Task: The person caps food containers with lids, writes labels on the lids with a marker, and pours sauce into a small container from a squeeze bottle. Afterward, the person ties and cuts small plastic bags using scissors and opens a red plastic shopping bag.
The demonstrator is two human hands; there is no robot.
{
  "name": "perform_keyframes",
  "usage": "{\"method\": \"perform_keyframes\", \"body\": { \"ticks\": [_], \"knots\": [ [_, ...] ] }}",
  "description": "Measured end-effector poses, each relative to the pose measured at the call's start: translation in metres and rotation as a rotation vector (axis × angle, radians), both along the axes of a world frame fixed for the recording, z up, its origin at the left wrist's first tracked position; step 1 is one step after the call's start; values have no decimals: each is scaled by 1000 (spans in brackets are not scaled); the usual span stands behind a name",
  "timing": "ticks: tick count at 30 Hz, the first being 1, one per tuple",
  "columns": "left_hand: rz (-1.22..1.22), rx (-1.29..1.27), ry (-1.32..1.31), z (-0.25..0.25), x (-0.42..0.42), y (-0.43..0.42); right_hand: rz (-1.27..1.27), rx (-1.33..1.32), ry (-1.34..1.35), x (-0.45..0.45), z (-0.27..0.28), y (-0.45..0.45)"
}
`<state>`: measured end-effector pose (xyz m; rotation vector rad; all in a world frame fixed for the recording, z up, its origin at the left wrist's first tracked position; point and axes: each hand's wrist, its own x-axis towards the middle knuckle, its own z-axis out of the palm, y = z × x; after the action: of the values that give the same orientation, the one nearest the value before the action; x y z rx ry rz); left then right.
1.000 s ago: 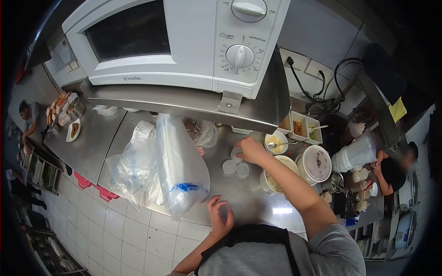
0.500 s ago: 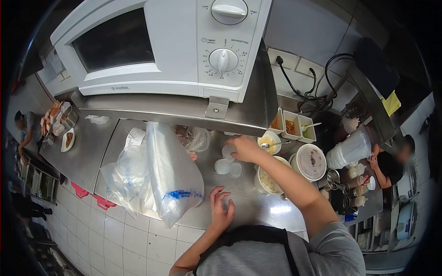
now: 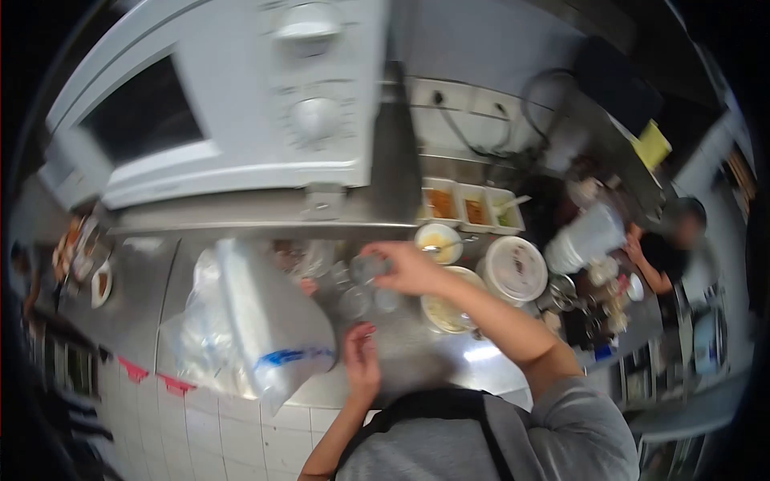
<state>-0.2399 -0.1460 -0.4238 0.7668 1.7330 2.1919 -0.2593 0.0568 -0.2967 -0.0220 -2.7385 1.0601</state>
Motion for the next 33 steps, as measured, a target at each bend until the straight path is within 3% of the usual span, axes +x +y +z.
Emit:
{"method": "perform_keyframes", "body": {
  "ticks": [1, 2, 4, 6, 9, 12, 16, 20, 22, 26, 28, 31, 33],
  "knots": [
    [-111, 131, -212, 0, -3, 0, 43, 14, 189, 11, -5, -10],
    [-230, 249, -431, 3, -7, 1, 51, -87, 197, 29, 8, -28],
    [-353, 520, -637, 19, -3, 1, 62, 27, 430, 46, -8, -42],
    [-382, 638, -601, 36, 7, 5, -2, -242, 343, 80, 3, -62],
    [-330, 556, -578, 75, 32, 14, -96, -438, 223, 112, -11, -74],
    [-325, 315, -434, 61, 35, 17, -97, -88, 495, 132, -27, -75],
    [-431, 290, -412, 57, 54, 33, -76, -78, 525, 177, -13, -50],
    [-569, 35, -290, 71, 86, 48, -387, -12, 556, 248, 12, 14],
    [-616, -21, -324, 66, 102, 54, -583, 252, 697, 289, 23, 67],
    [-626, -32, -465, 61, 136, 67, -947, 349, 526, 369, 47, 170],
    [-578, -24, -462, 56, 152, 73, -1055, 280, 287, 396, 35, 233],
    [-610, -80, -422, 63, 171, 82, -1034, 114, -88, 409, 11, 305],
    [-625, -52, -460, 54, 178, 88, -934, 180, -281, 401, 12, 327]
  ]
}}
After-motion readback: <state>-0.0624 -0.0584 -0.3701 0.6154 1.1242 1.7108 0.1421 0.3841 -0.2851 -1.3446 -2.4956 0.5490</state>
